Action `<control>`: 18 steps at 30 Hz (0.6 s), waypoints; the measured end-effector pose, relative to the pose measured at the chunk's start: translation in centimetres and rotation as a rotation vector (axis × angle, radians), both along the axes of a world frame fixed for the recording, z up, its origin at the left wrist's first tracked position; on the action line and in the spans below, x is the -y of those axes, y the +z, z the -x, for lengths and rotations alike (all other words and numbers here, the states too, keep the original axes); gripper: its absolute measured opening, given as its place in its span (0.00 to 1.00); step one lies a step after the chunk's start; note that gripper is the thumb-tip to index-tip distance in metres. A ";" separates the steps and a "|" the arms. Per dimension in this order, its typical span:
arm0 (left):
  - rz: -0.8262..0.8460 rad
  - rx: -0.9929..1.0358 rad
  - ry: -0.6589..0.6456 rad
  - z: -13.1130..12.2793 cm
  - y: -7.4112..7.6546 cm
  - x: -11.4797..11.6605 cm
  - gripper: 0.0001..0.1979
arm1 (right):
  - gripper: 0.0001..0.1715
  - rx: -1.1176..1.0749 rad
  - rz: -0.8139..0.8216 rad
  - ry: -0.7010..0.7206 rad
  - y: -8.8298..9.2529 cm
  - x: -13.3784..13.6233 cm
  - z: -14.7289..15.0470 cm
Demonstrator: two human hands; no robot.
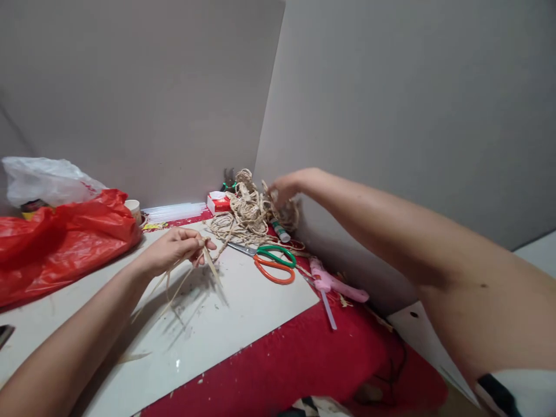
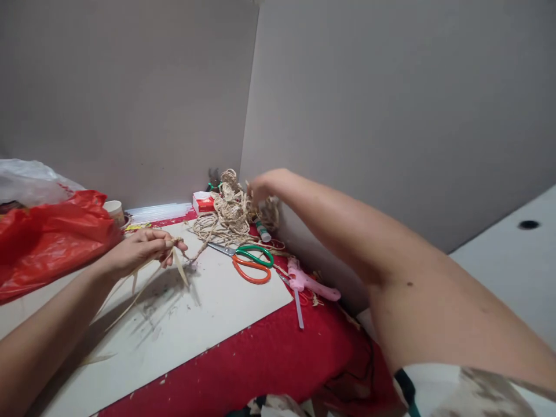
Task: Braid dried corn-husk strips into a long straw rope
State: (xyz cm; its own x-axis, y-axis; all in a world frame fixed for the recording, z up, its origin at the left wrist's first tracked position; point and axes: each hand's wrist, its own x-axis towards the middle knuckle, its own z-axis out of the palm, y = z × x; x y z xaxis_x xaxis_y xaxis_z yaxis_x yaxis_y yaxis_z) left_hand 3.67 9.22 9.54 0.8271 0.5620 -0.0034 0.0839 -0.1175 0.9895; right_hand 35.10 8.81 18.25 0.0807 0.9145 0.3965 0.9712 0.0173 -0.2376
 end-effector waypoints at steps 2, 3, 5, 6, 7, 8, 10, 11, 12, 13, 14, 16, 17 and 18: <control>0.022 -0.015 0.045 0.3 -1.2 -1.3 0.09 | 0.10 0.057 0.155 0.025 -1.8 0.7 1.2; 0.038 -0.011 0.062 0.5 -1.6 -1.8 0.09 | 0.11 0.100 0.203 0.050 -2.3 1.1 2.0; 0.073 0.006 0.080 1.0 -1.6 -2.1 0.08 | 0.14 0.125 0.185 0.154 -2.8 1.8 4.1; 0.089 0.018 0.089 1.1 -1.5 -2.1 0.08 | 0.14 0.078 0.158 0.234 -3.1 2.1 5.3; 0.104 0.032 0.096 1.1 -1.2 -1.9 0.08 | 0.14 -0.009 0.159 0.326 -3.6 2.3 6.6; 0.120 0.047 0.102 1.0 -1.0 -1.6 0.08 | 0.16 -0.107 0.203 0.429 -4.3 2.4 7.8; 0.162 0.091 0.103 0.9 -0.6 -0.8 0.07 | 0.22 -0.311 0.337 0.583 -6.3 2.4 10.1; 0.189 0.119 0.098 0.9 -0.4 -0.4 0.07 | 0.23 -0.401 0.397 0.641 -7.4 2.3 11.0; 0.217 0.142 0.094 1.0 -0.3 -0.1 0.07 | 0.19 -0.484 0.440 0.697 -8.4 2.2 11.7; 0.239 0.156 0.094 1.1 -0.3 0.2 0.06 | 0.13 -0.547 0.503 0.761 -9.2 2.0 12.2; 0.253 0.167 0.099 1.3 -0.3 0.4 0.06 | 0.09 -0.618 0.544 0.790 -9.8 1.8 12.5; 0.260 0.186 0.119 1.7 -0.6 0.7 0.07 | 0.06 -0.754 0.566 0.775 -10.3 1.2 12.8; 0.257 0.191 0.132 2.0 -0.8 0.7 0.07 | 0.05 -0.821 0.547 0.734 -10.3 1.0 12.9; 0.253 0.194 0.146 2.2 -1.2 0.8 0.08 | 0.05 -0.885 0.511 0.688 -10.1 0.8 13.0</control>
